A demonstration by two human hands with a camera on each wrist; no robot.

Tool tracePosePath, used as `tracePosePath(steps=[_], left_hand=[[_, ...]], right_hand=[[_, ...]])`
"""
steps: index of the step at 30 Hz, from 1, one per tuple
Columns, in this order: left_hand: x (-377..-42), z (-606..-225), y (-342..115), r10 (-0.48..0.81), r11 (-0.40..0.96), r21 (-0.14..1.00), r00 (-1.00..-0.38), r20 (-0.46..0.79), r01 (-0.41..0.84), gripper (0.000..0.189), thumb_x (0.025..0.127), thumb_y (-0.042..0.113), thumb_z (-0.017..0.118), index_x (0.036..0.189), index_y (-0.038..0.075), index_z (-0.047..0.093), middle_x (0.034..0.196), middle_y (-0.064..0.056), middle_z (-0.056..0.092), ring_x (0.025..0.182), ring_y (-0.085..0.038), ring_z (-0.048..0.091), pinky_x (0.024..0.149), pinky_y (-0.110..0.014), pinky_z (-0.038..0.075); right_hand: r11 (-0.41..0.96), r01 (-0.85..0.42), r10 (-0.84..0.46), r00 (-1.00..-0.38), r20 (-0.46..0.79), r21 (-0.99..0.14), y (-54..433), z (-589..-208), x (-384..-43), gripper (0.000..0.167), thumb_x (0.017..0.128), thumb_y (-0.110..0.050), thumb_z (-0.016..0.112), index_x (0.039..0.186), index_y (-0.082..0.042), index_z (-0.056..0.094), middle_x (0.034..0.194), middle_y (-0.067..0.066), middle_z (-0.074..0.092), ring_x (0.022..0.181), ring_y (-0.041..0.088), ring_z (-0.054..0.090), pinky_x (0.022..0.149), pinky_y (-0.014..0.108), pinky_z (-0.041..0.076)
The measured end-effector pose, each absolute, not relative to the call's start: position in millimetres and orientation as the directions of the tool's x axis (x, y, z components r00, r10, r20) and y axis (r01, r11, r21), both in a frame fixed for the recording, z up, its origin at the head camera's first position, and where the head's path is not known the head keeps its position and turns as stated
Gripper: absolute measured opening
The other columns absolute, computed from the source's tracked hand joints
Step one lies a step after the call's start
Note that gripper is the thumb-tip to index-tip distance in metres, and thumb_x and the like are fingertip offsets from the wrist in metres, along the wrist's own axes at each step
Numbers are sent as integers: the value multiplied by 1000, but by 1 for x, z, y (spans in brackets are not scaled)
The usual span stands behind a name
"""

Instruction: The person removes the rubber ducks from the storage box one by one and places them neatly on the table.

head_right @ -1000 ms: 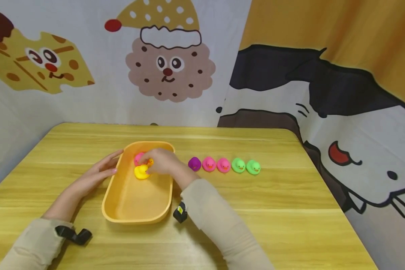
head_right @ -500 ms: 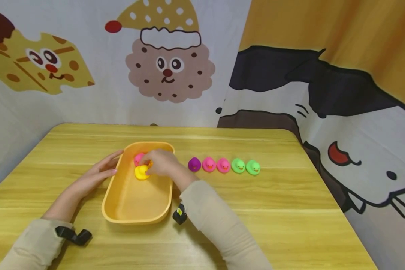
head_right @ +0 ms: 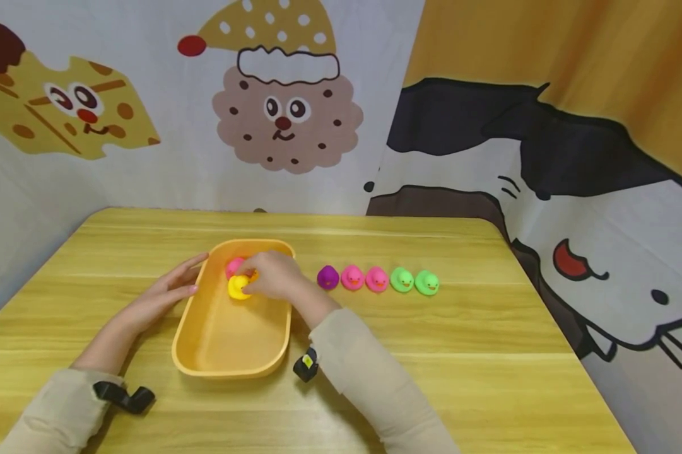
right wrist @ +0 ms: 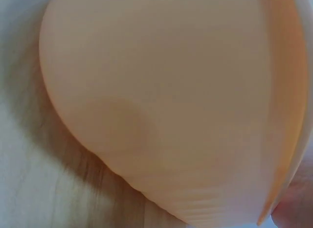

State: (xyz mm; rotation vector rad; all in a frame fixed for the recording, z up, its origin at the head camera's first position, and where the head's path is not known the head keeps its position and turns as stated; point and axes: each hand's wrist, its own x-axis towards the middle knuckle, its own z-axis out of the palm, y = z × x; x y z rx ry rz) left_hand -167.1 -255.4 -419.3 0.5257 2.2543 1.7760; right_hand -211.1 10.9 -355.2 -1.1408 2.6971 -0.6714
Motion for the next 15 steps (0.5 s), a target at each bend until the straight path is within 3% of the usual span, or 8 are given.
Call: tracePosePath(steps=[6, 13, 15], left_hand=[[-166, -418, -256, 408, 203, 969, -912, 44, 138, 61, 100, 15, 50, 154, 16, 21, 149, -23, 30, 134, -38, 30, 98, -30, 35], [-166, -417, -255, 406, 195, 972, -913, 44, 133, 61, 100, 16, 50, 154, 15, 21, 150, -23, 28, 136, -38, 28, 104, -55, 24], [-166, -417, -255, 405, 194, 972, -913, 45, 134, 61, 100, 16, 50, 154, 15, 21, 150, -23, 28, 136, -38, 28, 104, -58, 22]], right_hand=[[598, -649, -702, -707, 84, -470, 12, -350, -204, 31, 82, -26, 78, 112, -18, 73, 98, -6, 67, 95, 14, 60, 82, 24, 44], [575, -638, -682, -720, 131, -513, 16, -345, -198, 32, 81, -26, 79, 112, -18, 74, 104, -4, 68, 97, 17, 61, 80, 23, 45], [568, -634, -674, -724, 145, -524, 19, -342, -196, 33, 80, -25, 79, 112, -17, 73, 102, -4, 68, 95, 18, 61, 79, 23, 45]])
